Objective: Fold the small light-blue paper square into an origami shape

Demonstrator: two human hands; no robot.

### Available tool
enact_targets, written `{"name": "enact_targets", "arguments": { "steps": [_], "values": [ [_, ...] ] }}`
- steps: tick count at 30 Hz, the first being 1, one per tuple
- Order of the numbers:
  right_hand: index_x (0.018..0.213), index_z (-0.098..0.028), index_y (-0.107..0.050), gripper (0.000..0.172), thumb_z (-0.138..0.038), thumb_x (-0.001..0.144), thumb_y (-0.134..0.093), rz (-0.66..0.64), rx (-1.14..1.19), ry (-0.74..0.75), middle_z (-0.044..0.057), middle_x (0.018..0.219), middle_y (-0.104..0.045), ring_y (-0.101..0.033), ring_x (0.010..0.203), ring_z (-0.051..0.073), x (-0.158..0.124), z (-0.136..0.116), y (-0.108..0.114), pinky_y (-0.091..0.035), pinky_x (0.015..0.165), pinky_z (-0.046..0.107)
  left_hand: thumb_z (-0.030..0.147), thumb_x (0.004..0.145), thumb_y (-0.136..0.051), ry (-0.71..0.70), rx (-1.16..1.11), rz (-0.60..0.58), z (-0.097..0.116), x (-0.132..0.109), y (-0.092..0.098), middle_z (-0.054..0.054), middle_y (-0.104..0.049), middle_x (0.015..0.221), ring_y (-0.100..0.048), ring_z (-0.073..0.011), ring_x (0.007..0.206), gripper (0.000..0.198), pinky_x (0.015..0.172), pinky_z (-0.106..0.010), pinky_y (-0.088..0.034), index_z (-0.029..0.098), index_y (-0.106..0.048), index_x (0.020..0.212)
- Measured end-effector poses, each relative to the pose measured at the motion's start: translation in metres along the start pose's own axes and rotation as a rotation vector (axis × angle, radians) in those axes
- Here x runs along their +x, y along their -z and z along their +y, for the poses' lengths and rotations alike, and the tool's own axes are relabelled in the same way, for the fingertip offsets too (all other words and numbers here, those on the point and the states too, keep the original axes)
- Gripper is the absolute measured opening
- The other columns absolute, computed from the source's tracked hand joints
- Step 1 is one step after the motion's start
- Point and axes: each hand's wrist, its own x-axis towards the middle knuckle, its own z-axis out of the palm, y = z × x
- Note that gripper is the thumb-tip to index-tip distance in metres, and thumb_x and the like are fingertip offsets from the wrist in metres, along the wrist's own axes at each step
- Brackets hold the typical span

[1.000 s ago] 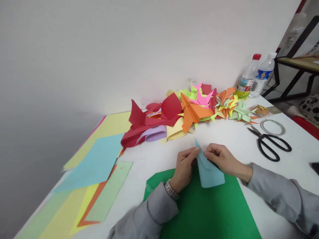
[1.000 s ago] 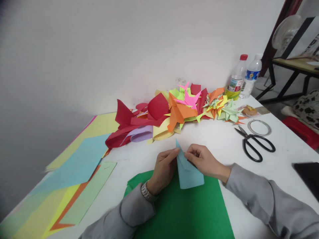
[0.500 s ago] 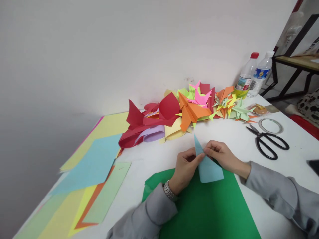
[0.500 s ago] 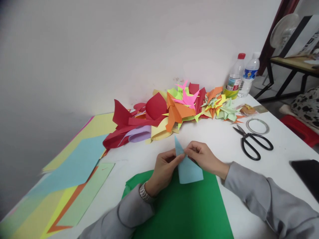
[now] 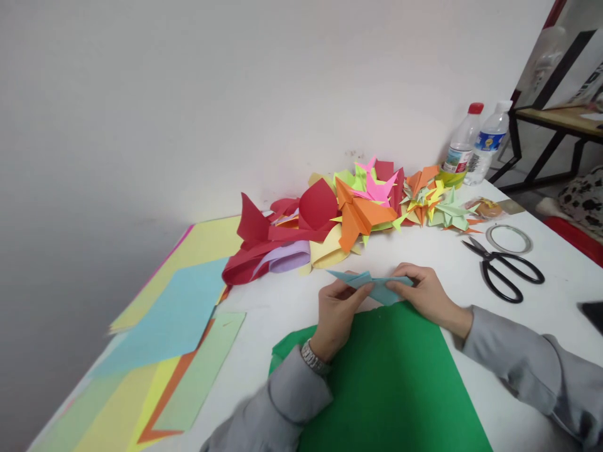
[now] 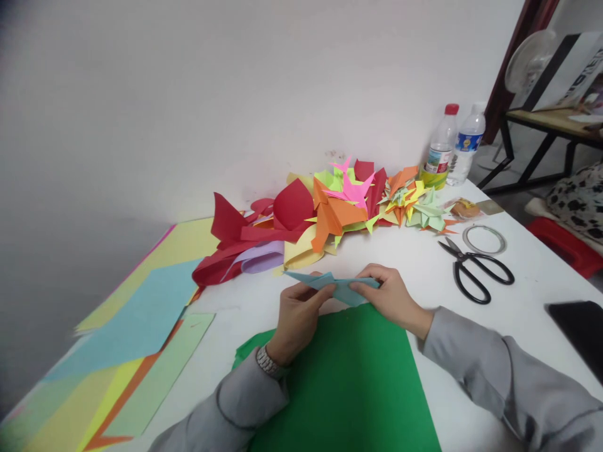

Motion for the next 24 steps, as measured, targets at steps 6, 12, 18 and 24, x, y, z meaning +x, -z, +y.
{"name": "enact_targets", "arguments": {
  "steps": [6, 12, 18, 24],
  "values": [
    [0.072, -0.019, -0.069, 0.016, -0.034, 0.078, -0.067, -0.012, -0.018, 0.115, 0.003, 0.071, -0.064, -0.059, 0.070, 0.017, 0.001, 0.000, 0.002, -0.046, 0.068, 0.031, 0.019, 0.064, -0.076, -0.029, 0.025, -0.065, 0.002, 0.002, 0.002, 0.000, -0.060, 0.073, -0.055, -0.0128, 0.072, 0.008, 0.066, -0.025, -0.046, 0.016, -0.070, 0.065],
    [0.071, -0.020, -0.070, 0.016, -0.034, 0.078, -0.067, -0.035, -0.028, 0.134, 0.003, 0.071, -0.064, -0.059, 0.068, 0.017, -0.001, -0.003, 0.001, -0.047, 0.065, 0.031, 0.023, 0.065, -0.076, 0.001, 0.108, -0.106, 0.005, 0.002, 0.003, -0.001, -0.059, 0.067, -0.053, -0.0133, 0.066, 0.012, 0.062, -0.026, -0.045, 0.014, -0.067, 0.065],
    [0.070, -0.021, -0.071, 0.016, -0.036, 0.076, -0.069, -0.050, -0.037, 0.145, 0.004, 0.071, -0.064, -0.059, 0.067, 0.016, 0.000, -0.003, 0.001, -0.047, 0.064, 0.031, 0.024, 0.066, -0.075, 0.006, 0.114, -0.132, 0.009, 0.002, 0.003, 0.001, -0.057, 0.066, -0.052, -0.0112, 0.062, 0.013, 0.057, -0.023, -0.043, 0.014, -0.066, 0.066],
    [0.071, -0.021, -0.071, 0.018, -0.037, 0.077, -0.068, -0.060, -0.044, 0.152, 0.004, 0.072, -0.064, -0.059, 0.068, 0.017, 0.000, -0.003, 0.001, -0.048, 0.065, 0.031, 0.024, 0.069, -0.072, -0.118, 0.256, -0.180, 0.011, 0.001, 0.006, -0.003, -0.059, 0.067, -0.054, -0.0129, 0.062, 0.012, 0.055, -0.024, -0.043, 0.014, -0.068, 0.064]
  ]
}}
